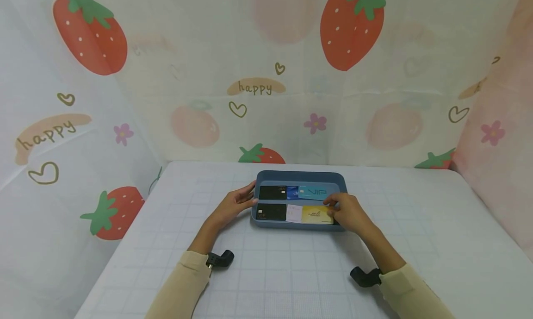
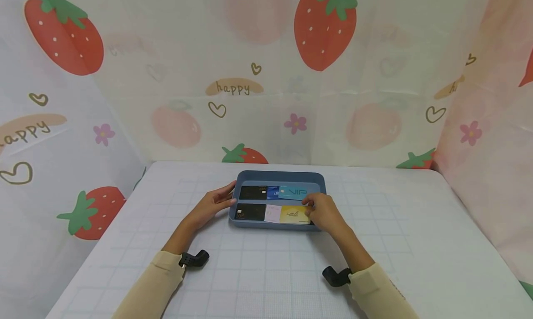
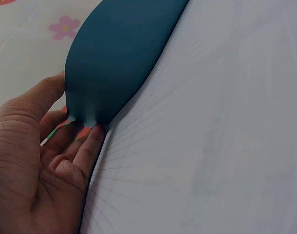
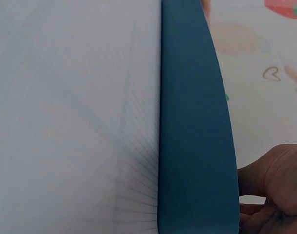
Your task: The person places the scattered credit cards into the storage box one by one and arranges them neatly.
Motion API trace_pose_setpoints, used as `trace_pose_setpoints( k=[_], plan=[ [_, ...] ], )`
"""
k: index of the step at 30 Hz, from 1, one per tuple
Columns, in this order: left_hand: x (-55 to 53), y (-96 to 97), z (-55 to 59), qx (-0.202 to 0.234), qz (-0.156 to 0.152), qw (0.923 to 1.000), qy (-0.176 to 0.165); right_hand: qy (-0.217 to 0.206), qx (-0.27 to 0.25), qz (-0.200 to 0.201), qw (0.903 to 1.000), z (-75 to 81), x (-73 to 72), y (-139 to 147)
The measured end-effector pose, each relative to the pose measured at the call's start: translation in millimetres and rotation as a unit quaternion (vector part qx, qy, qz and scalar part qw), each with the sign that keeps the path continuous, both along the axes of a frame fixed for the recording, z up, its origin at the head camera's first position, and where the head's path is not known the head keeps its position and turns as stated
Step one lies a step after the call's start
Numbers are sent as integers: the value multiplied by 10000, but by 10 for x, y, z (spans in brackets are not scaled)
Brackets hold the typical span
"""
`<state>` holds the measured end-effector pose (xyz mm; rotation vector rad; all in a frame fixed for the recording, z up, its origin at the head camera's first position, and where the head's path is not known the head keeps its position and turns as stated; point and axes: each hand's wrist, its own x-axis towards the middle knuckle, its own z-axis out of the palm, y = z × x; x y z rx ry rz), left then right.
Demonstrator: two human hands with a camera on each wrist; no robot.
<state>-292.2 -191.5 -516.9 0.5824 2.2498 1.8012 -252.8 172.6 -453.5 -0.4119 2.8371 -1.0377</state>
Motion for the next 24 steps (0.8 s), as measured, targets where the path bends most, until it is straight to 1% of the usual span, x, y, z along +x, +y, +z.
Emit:
trace_pose_setpoints(
  k=[11,18,24],
  plan=[
    [1,-6,-6,-46,39,10000,-26,188,140,1,9997,-24,7,-25],
    [3,-13,12,68,-16,9999,-82,174,261,-93,9995,-37,3,-52],
    [13,-17,23,68,9,9999,-136,151,339,-162,9992,-32,12,-84]
  ],
)
